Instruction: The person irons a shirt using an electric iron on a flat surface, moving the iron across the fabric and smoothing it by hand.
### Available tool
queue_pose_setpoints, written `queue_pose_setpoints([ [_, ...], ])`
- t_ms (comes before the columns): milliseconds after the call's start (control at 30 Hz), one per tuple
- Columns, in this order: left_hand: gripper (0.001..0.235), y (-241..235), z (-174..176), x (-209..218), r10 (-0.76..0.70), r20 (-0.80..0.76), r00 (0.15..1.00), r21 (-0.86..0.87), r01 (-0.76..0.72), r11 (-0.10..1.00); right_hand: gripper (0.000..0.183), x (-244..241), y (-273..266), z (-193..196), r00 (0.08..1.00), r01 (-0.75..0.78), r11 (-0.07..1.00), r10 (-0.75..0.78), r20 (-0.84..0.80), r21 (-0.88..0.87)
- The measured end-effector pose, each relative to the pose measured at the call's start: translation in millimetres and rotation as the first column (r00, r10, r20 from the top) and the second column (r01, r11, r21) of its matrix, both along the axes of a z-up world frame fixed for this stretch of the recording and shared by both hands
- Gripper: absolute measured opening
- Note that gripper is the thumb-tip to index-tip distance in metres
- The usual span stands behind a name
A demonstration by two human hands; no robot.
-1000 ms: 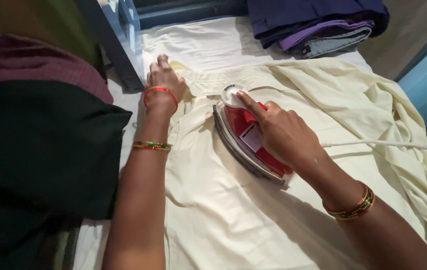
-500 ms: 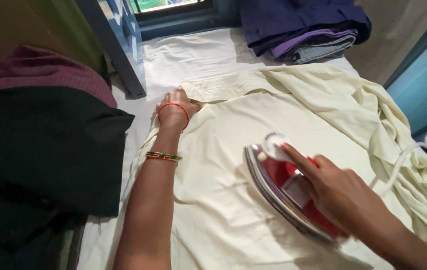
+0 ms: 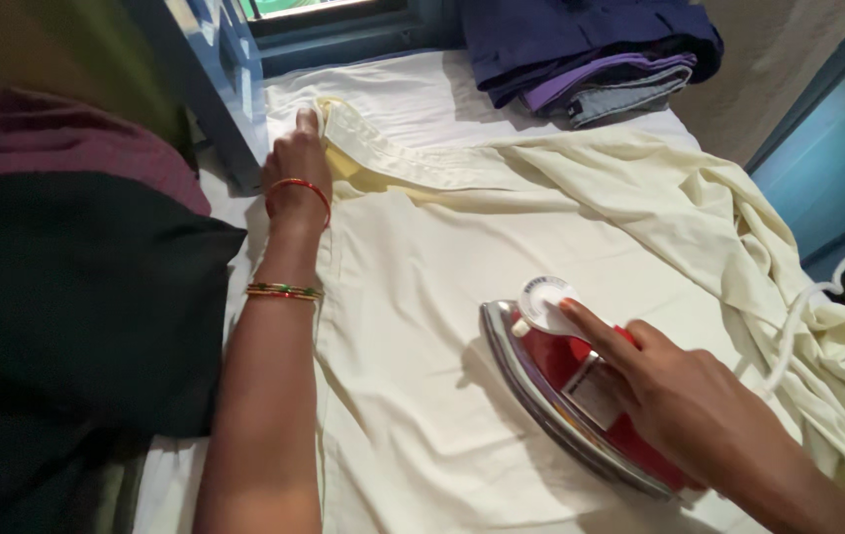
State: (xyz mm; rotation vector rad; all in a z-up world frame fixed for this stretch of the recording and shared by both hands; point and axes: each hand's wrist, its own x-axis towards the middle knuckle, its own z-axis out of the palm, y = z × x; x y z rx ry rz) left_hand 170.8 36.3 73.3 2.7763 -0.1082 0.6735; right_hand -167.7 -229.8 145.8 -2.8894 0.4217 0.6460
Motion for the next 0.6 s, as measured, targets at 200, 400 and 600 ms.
queue_pose_setpoints([
  [200, 0.017, 3, -2, 12, -0.04, 0.076, 0.996, 0.16, 0.028, 0.987, 0.074, 33, 12, 8, 0.989, -0.093, 0.995, 0.087, 0.122, 0.044],
  [400, 0.061, -3, 10, -5, -0.026, 0.239, 0.971, 0.315, -0.053, 0.948, 0.083, 80, 30, 9, 0.97, -0.168, 0.985, 0.158, 0.184, 0.042],
  [600, 0.042, -29, 33, -110, -0.209, -0.051, 0.977, 0.375, 0.213, 0.902, 0.081, 125, 38, -16, 0.839, -0.316, 0.949, 0.282, 0.466, -0.006],
])
